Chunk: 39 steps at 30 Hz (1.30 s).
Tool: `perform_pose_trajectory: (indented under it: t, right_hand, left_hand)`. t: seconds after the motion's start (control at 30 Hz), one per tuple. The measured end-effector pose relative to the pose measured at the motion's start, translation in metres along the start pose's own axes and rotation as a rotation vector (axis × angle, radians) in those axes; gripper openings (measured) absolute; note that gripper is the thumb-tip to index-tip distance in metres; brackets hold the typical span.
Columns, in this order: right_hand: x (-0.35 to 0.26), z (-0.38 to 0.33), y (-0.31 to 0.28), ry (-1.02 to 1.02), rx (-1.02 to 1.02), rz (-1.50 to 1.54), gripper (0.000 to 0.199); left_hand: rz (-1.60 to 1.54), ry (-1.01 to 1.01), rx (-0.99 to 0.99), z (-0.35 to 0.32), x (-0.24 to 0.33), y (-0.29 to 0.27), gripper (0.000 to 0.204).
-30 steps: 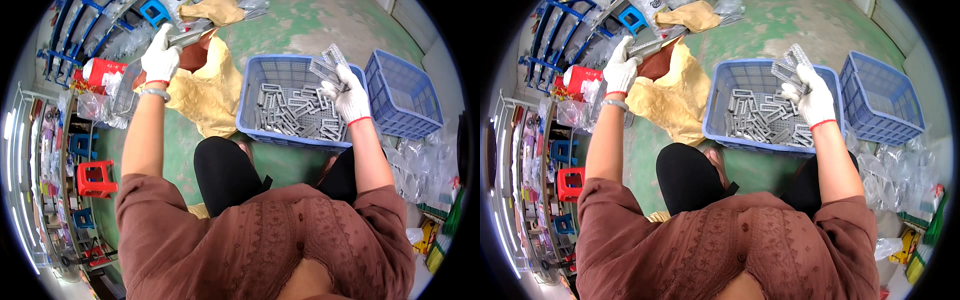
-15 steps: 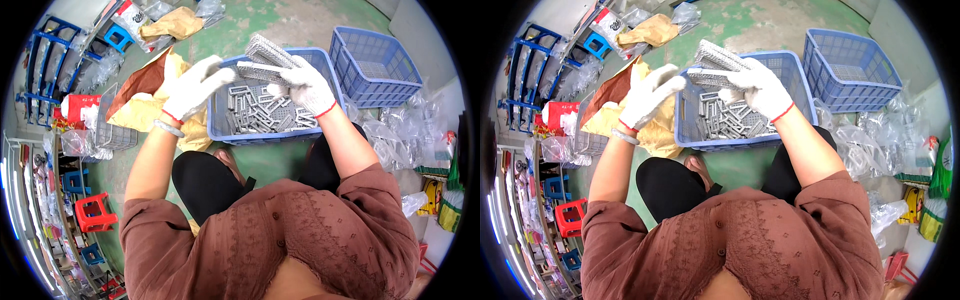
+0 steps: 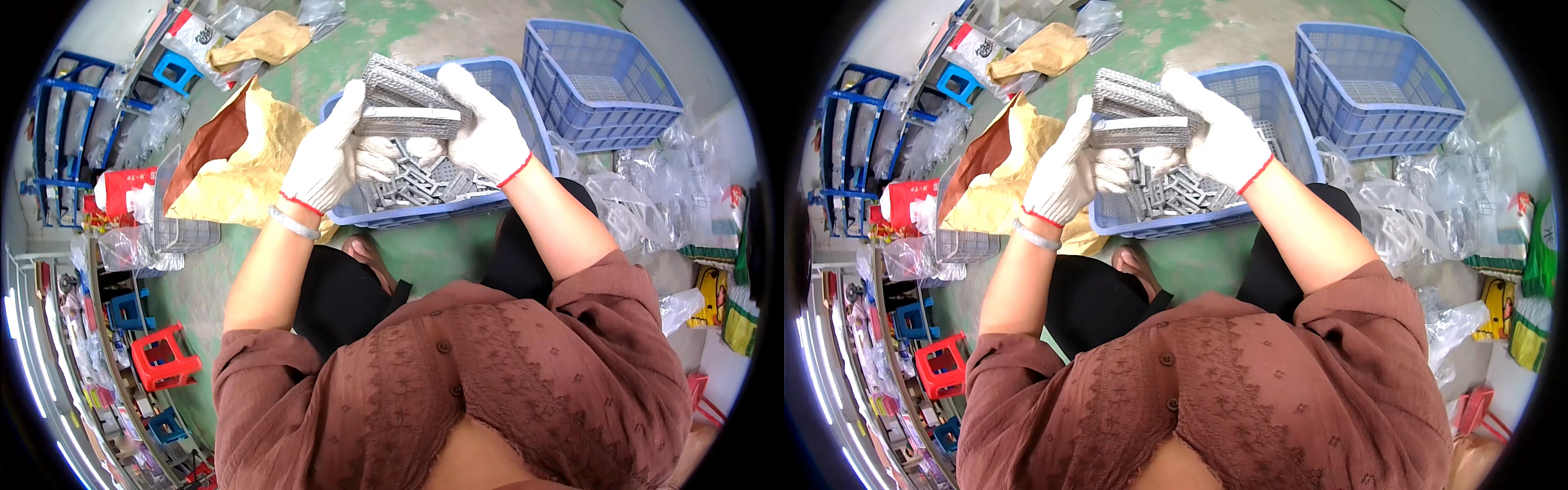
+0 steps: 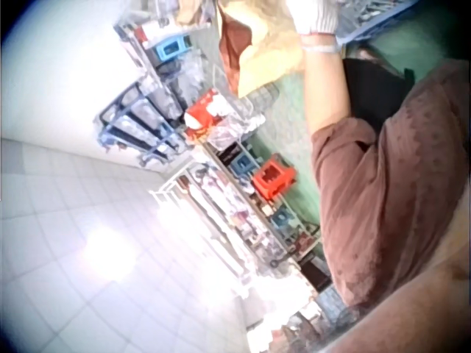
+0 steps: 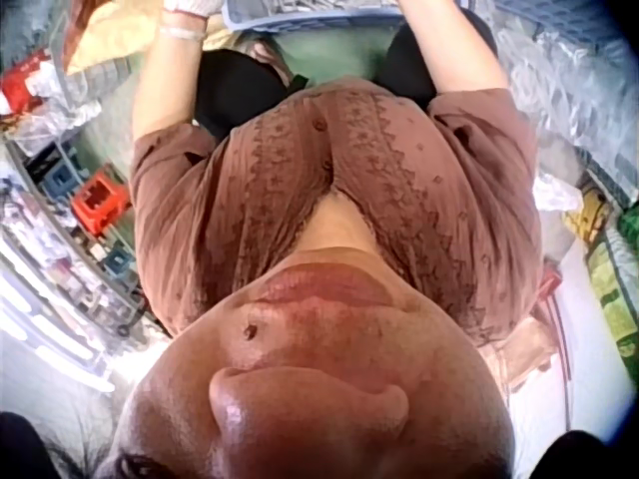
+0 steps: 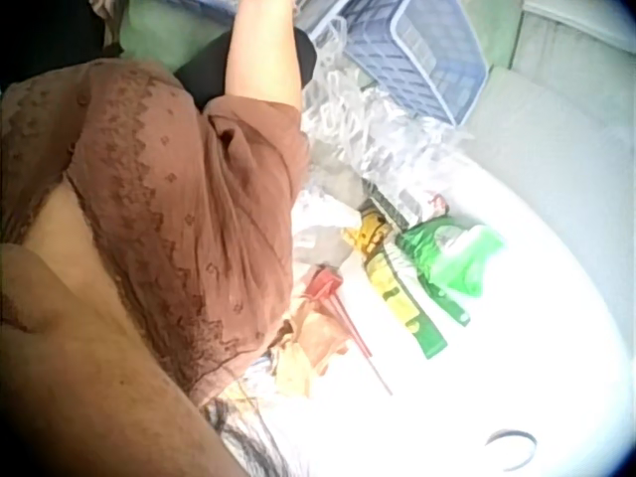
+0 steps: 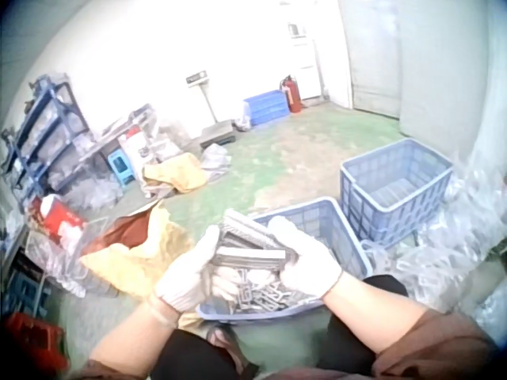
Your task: The person sits on a low stool and repeatedly picks up small, rectangular metal frames from a blue crate. They inspect each frame by turning it over in their gloved hands and then place it into a plastic bag on the floor. The process is repetitive, focusing on handling and bagging the metal components.
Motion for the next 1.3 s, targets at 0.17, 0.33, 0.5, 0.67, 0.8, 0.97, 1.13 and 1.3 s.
perform_pose_trajectory:
  t: [0.17,0.33,0.5,0.67,0.8,0.97,1.13,1.3]
  right_hand:
    - [0.003,0.005,-0.004,0.054,0.000,0.049,0.048]
    - [0.004,0.000,0.009,0.002,0.075,-0.009,0.051]
    - [0.007,0.000,0.008,0.013,0.040,-0.028,0.032]
    - [0.007,-0.006,0.016,-0.020,0.126,-0.131,0.033]
    - [0.007,-0.007,0.012,-0.012,0.132,-0.127,0.032]
    - [0.009,-0.005,0.012,-0.014,0.196,-0.192,0.034]
    - [0.012,-0.004,0.008,0.018,0.229,-0.206,0.035]
    - [0.012,-0.006,0.007,0.041,0.246,-0.230,0.032]
  left_hand:
    - [0.013,0.065,-0.039,-0.004,-0.003,0.000,0.057]
    - [-0.024,0.049,-0.046,-0.009,-0.005,-0.005,0.054]
    - [-0.070,0.033,-0.084,-0.011,-0.009,-0.008,0.052]
    - [-0.123,0.047,-0.056,-0.013,-0.013,-0.004,0.053]
    - [-0.155,0.055,-0.050,-0.015,-0.014,-0.001,0.052]
    - [-0.178,0.027,-0.011,-0.016,-0.017,0.000,0.052]
    - [-0.217,-0.019,0.018,-0.016,-0.017,0.003,0.049]
    - [-0.221,-0.018,0.015,-0.016,-0.017,0.004,0.049]
Point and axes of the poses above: each hand's wrist, its own z-axis towards the middle knuckle, its own y-axis out of the palm, x = y × z, the point moved 2 cm from there along z, towards the middle knuckle, and after that the axes turned 2 degrees about -z, right-handed, at the moved point
